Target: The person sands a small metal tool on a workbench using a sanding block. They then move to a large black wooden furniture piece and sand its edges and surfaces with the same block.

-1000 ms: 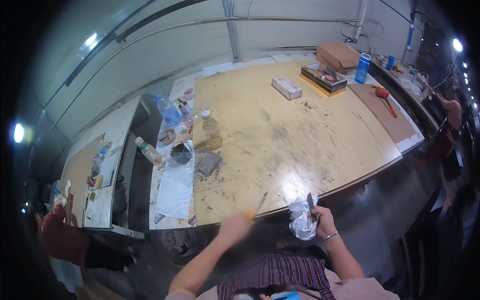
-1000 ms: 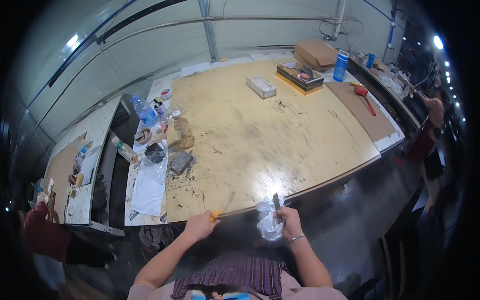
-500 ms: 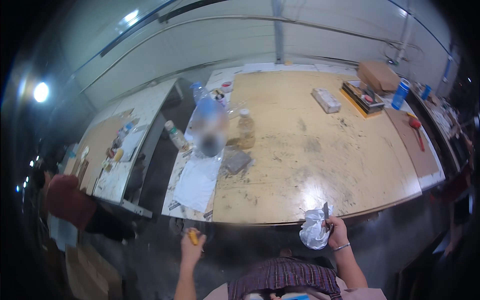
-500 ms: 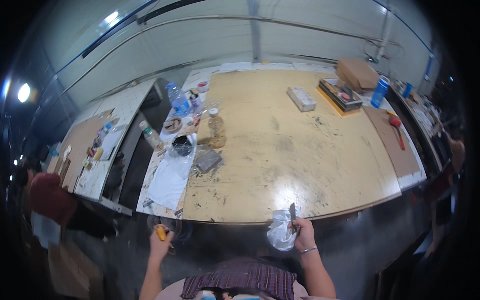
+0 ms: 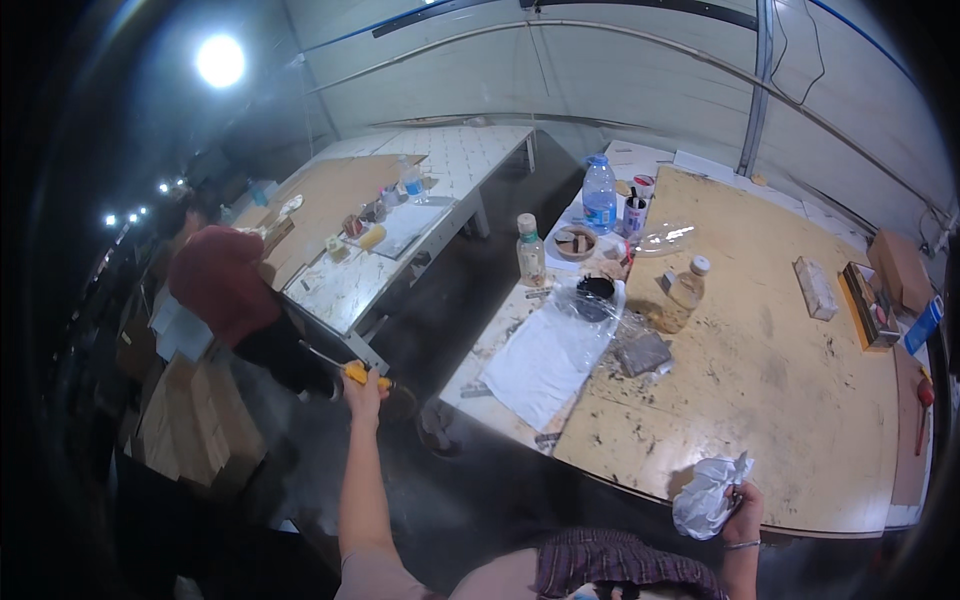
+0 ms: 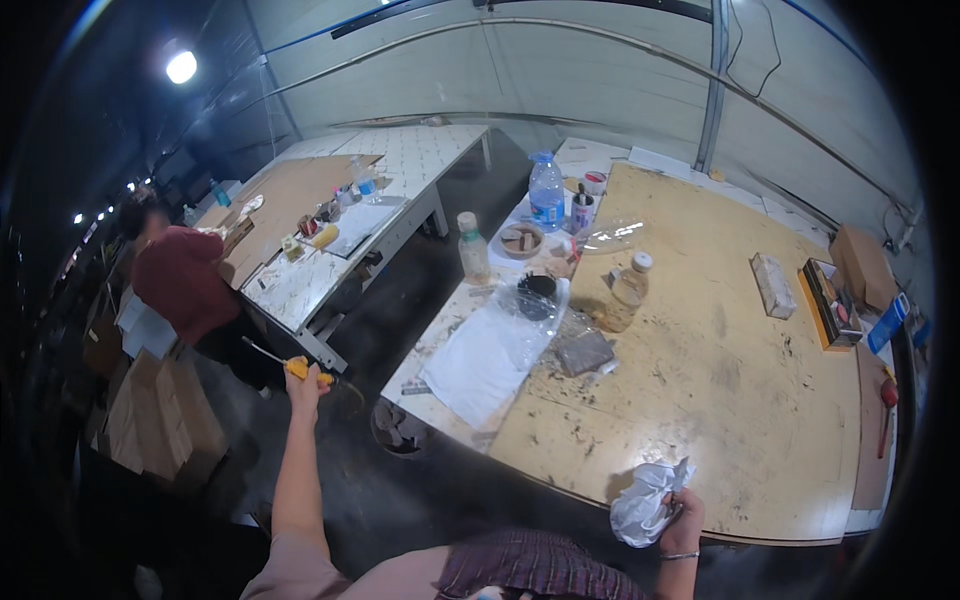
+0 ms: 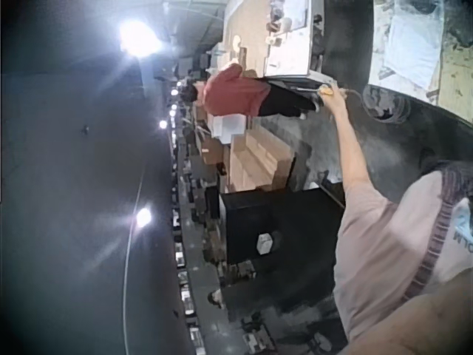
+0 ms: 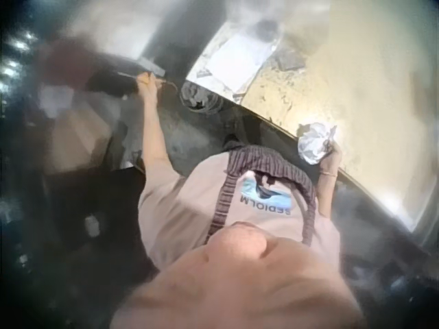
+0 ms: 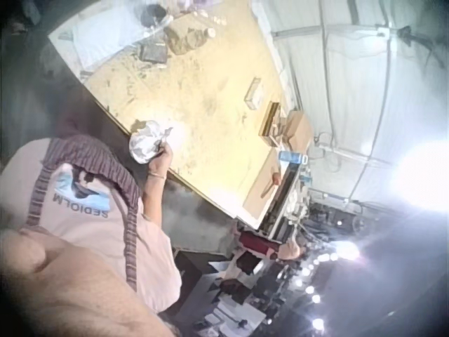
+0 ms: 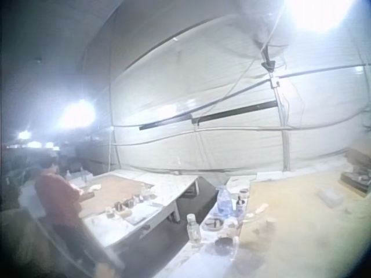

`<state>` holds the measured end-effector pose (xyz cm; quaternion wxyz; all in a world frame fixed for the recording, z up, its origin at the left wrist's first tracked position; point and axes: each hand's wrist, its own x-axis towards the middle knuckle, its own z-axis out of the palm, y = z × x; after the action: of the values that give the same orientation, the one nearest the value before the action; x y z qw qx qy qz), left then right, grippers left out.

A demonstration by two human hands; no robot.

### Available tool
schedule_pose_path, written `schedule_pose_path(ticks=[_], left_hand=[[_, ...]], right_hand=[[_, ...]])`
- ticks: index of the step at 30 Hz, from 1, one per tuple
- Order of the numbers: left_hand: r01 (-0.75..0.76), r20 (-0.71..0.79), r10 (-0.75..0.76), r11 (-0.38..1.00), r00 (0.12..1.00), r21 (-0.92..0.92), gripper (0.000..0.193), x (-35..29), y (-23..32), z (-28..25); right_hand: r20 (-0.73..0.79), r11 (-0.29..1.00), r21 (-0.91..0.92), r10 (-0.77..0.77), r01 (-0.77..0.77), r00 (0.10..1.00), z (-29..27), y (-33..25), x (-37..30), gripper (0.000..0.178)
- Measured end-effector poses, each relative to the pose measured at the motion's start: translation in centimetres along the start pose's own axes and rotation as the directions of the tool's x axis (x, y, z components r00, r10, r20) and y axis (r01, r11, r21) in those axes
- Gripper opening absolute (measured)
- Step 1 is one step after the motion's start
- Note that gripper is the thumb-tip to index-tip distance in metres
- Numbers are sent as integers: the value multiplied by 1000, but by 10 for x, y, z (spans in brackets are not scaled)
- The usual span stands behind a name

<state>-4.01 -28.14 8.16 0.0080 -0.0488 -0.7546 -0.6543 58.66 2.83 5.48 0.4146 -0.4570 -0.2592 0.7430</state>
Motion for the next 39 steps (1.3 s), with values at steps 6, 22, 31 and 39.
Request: schedule_pose_path(ticks=[6,22,31,39], left_hand=[[-148,29,146,985,989,90,51,164,-29,62],[-230,-68,251,947,966,224,13,381,-162,151],[268,95,-300,928,949,257,13,245,-232,21],[400,282,-706,633,650,662,16,5,-298,-89]], right_hand=[[-112,996,50,-73,79,991,76,25,-13,9],[-375,991,84,-67,106,925,196,77,-42,17],[-368,995,-94,3,-40,930,195,74,-3,15],[-231,921,-326,140,-212,963,210,74,64,13]])
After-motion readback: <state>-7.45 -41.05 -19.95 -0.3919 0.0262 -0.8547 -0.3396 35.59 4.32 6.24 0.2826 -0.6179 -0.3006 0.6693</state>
